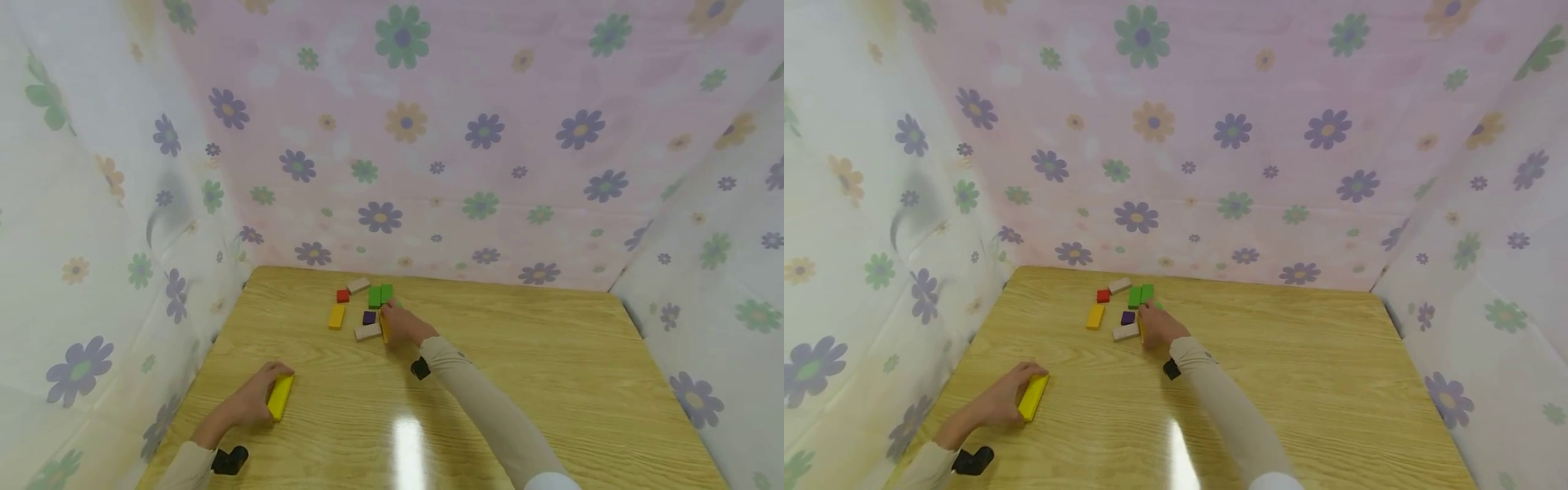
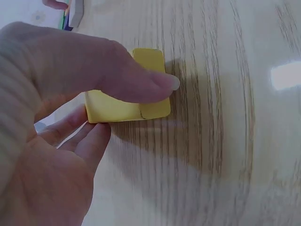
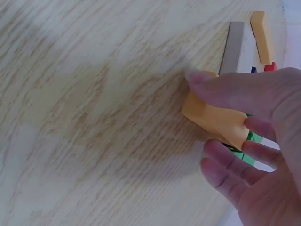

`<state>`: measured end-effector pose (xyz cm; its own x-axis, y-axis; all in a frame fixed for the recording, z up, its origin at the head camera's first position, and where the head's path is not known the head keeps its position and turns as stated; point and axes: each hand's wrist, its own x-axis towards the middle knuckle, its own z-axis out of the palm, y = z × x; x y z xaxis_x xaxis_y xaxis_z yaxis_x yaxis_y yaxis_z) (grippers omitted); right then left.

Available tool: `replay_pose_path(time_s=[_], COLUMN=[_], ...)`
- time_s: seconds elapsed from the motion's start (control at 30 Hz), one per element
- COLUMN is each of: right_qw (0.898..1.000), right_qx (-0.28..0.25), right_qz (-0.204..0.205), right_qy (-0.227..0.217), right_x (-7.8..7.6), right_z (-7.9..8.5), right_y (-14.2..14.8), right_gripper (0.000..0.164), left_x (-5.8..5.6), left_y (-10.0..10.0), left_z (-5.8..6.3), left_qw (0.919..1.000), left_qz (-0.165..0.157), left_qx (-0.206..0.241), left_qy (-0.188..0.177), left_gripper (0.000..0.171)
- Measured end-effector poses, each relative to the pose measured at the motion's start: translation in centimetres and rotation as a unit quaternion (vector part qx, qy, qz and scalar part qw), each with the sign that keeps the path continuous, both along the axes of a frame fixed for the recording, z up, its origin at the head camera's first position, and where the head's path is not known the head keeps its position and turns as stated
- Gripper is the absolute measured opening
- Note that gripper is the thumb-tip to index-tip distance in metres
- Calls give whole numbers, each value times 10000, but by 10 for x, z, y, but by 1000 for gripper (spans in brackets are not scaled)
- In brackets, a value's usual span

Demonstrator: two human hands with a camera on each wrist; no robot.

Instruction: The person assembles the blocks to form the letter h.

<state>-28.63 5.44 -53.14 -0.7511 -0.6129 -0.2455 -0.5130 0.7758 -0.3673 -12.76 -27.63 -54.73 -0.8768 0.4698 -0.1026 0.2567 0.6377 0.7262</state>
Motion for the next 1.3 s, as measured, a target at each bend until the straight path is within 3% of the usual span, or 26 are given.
replay_pose_path(time_s=[0.27,0.37,0.47,0.57,0.9,1.1,1.3], right_qw=[9989,9988,9991,9996,9978,9962,9951], right_qx=[-413,-433,-361,-232,-656,-830,-884], right_qz=[-152,-167,-109,-74,-113,-236,-370], right_qy=[-176,-178,-184,-170,5,115,230], right_x=[6,6,6,4,4,9,10], right_z=[-4,-5,-6,-7,-7,-5,-1], right_y=[2,3,6,8,14,18,23], right_gripper=[67,68,68,69,64,70,68], left_x=[17,25,33,38,40,40,41], left_y=[5,7,8,11,15,14,14], left_z=[-15,-23,-30,-35,-34,-33,-31], left_qw=[9988,9978,9916,9877,9827,9791,9808], left_qz=[293,457,555,608,1096,1282,1314], left_qx=[-111,469,1151,1428,1490,1556,1392], left_qy=[382,98,-203,-192,-19,-287,-367], left_gripper=[88,92,93,90,78,65,56])
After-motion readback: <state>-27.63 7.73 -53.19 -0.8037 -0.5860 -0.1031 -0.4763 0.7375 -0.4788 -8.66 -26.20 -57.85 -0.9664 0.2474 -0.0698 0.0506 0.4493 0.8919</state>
